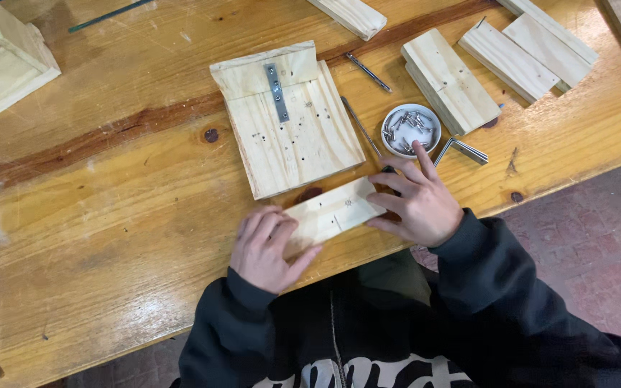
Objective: The person assembles a small wooden box by attaching metal brackets to wooden pieces using a screwdriver and screws. They align the brackets, insert screws, and tighten them to secure the components together.
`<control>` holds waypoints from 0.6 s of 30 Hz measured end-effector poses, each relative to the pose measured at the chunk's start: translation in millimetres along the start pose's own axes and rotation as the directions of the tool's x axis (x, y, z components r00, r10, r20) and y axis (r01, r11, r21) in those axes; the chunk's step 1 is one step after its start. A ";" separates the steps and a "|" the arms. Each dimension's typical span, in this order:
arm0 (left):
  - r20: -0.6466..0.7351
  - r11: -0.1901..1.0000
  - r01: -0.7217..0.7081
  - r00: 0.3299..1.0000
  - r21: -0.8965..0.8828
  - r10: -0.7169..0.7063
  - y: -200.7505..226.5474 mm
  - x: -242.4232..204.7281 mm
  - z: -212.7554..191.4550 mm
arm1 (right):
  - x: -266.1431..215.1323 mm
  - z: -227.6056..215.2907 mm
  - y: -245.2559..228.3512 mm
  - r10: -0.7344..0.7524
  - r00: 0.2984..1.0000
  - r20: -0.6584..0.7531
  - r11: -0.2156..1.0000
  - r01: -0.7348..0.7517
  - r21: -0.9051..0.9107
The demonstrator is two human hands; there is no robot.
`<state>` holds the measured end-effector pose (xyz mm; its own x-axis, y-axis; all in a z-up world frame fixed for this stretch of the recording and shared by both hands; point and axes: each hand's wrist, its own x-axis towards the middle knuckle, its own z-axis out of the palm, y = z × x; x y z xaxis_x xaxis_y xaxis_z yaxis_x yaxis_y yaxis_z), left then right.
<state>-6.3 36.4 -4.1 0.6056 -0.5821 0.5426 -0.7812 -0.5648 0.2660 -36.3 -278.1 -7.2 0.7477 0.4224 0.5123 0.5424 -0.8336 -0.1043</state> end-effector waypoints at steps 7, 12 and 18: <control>0.075 0.973 -0.027 0.996 -0.231 0.046 10.6 -12.3 -1.9 | -0.1 0.9 -4.3 -0.052 0.999 -0.010 0.999 0.052 0.004; 0.148 0.925 -0.084 0.978 -0.369 0.148 14.8 -1.7 -6.8 | 4.9 3.0 -18.6 -0.034 0.999 -0.009 0.999 0.033 -0.034; 0.168 0.840 -0.044 0.973 -0.541 0.159 7.0 -7.2 5.5 | -3.0 9.2 -17.8 -0.060 0.998 -0.024 0.997 0.061 0.053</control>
<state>-15.3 33.5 -10.5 0.4906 -0.7544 0.4361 -0.7645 -0.1325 0.6309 -44.6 -261.2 -14.7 0.7043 0.4630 0.5380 0.6068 -0.7860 -0.1180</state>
